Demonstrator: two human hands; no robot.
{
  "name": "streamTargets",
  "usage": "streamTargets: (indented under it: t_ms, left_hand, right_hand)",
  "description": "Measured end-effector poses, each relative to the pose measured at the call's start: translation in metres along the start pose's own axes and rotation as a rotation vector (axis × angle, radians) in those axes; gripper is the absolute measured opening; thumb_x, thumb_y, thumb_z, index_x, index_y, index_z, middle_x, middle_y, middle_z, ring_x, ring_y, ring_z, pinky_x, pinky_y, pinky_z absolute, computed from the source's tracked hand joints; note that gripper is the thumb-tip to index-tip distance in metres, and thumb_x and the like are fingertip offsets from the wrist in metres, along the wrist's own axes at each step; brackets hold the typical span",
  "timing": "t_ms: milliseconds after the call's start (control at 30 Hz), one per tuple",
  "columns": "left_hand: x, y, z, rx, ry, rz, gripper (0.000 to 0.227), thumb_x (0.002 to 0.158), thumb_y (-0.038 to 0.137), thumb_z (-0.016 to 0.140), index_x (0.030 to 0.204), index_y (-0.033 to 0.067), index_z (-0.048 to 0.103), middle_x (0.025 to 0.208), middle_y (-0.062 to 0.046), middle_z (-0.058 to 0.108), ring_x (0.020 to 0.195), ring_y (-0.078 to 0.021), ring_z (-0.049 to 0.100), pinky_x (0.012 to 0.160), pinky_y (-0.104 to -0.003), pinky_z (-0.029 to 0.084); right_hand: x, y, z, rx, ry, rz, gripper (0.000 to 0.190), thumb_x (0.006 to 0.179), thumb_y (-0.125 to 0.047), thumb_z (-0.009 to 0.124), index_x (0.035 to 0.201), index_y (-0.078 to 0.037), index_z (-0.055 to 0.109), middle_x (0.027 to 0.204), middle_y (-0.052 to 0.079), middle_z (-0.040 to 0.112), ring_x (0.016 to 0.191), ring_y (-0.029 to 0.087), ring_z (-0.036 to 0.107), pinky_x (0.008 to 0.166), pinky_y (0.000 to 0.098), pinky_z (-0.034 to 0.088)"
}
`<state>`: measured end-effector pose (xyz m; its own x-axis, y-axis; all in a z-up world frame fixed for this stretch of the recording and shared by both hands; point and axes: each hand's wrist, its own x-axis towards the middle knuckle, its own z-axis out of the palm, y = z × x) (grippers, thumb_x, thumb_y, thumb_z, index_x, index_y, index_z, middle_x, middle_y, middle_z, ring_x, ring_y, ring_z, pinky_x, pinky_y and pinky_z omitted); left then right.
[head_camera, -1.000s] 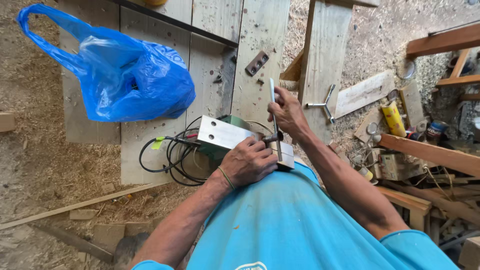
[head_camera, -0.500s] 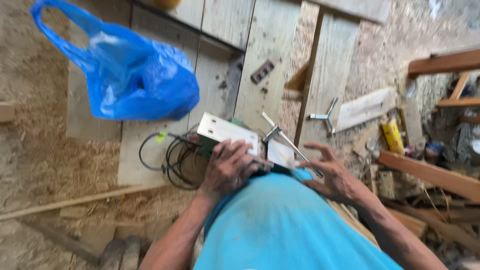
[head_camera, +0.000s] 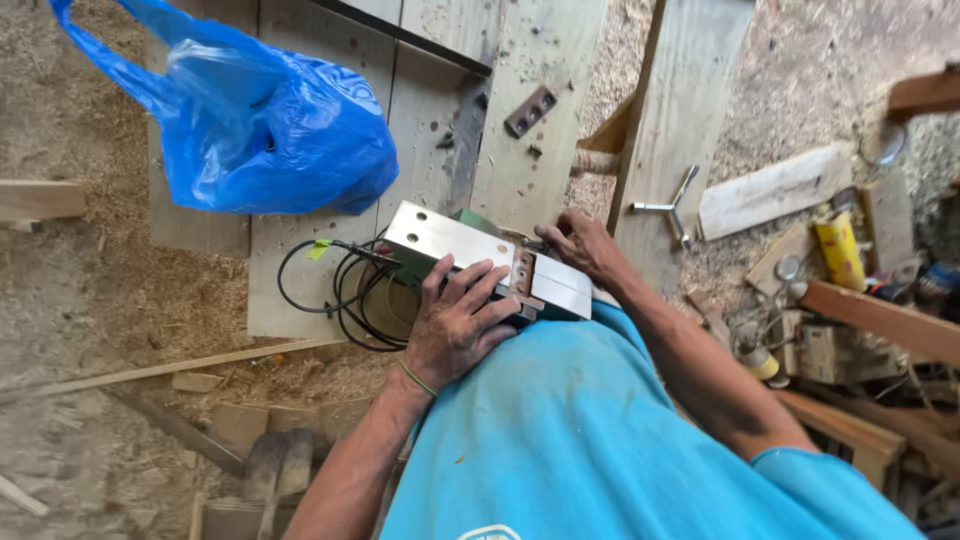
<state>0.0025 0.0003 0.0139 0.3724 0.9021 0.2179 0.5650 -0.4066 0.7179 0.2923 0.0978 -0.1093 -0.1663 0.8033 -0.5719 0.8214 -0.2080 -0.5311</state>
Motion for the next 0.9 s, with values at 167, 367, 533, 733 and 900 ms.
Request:
streamTargets:
  t_ms: [167, 367, 533, 733, 900]
  left_hand:
    - [0.011, -0.006, 0.002, -0.022, 0.072, -0.036, 0.042, 0.076, 0.031, 0.087, 0.112, 0.0224, 0.068, 0.146, -0.004, 0.059, 0.142, -0.0244, 0.046, 0.125, -0.051, 0.02]
    - [0.001, -0.004, 0.002, -0.058, 0.062, -0.1, 0.044, 0.077, 0.03, 0.087, 0.116, 0.0238, 0.068, 0.148, -0.002, 0.057, 0.145, -0.0221, 0.044, 0.126, -0.049, 0.018]
    - [0.001, -0.006, 0.0, -0.071, 0.064, -0.093, 0.043, 0.076, 0.03, 0.089, 0.113, 0.0251, 0.067, 0.149, 0.0, 0.057, 0.145, -0.0207, 0.043, 0.125, -0.048, 0.016]
    - [0.0, -0.003, 0.005, -0.067, 0.065, -0.099, 0.043, 0.075, 0.029, 0.088, 0.113, 0.0252, 0.067, 0.147, 0.001, 0.058, 0.145, -0.021, 0.044, 0.123, -0.049, 0.017]
    - [-0.002, -0.001, 0.006, -0.046, 0.091, -0.077, 0.04, 0.079, 0.031, 0.087, 0.114, 0.0254, 0.068, 0.145, 0.0, 0.059, 0.143, -0.0206, 0.045, 0.12, -0.05, 0.019]
  right_hand:
    - [0.011, -0.008, -0.035, -0.05, -0.25, -0.169, 0.052, 0.101, -0.057, 0.05, 0.111, -0.011, 0.073, 0.092, 0.016, 0.074, 0.083, 0.029, 0.068, 0.077, 0.0431, 0.053]
    - [0.005, -0.034, -0.05, 0.099, -0.3, -0.326, 0.047, 0.098, -0.053, 0.059, 0.104, -0.007, 0.068, 0.079, 0.013, 0.068, 0.076, 0.025, 0.066, 0.068, 0.0409, 0.053]
    - [-0.019, -0.1, -0.091, -0.13, -0.229, -0.355, 0.044, 0.091, -0.047, 0.065, 0.101, -0.005, 0.063, 0.059, 0.012, 0.058, 0.054, 0.024, 0.057, 0.052, 0.0427, 0.047]
    - [-0.062, -0.147, -0.093, -0.301, -0.375, -0.184, 0.044, 0.104, -0.044, 0.05, 0.086, -0.004, 0.06, 0.054, 0.012, 0.055, 0.05, 0.025, 0.056, 0.052, 0.0434, 0.045]
    - [-0.066, -0.159, -0.082, -0.163, -0.341, 0.042, 0.041, 0.098, -0.039, 0.047, 0.092, -0.003, 0.065, 0.057, 0.013, 0.065, 0.051, 0.019, 0.064, 0.051, 0.04, 0.052]
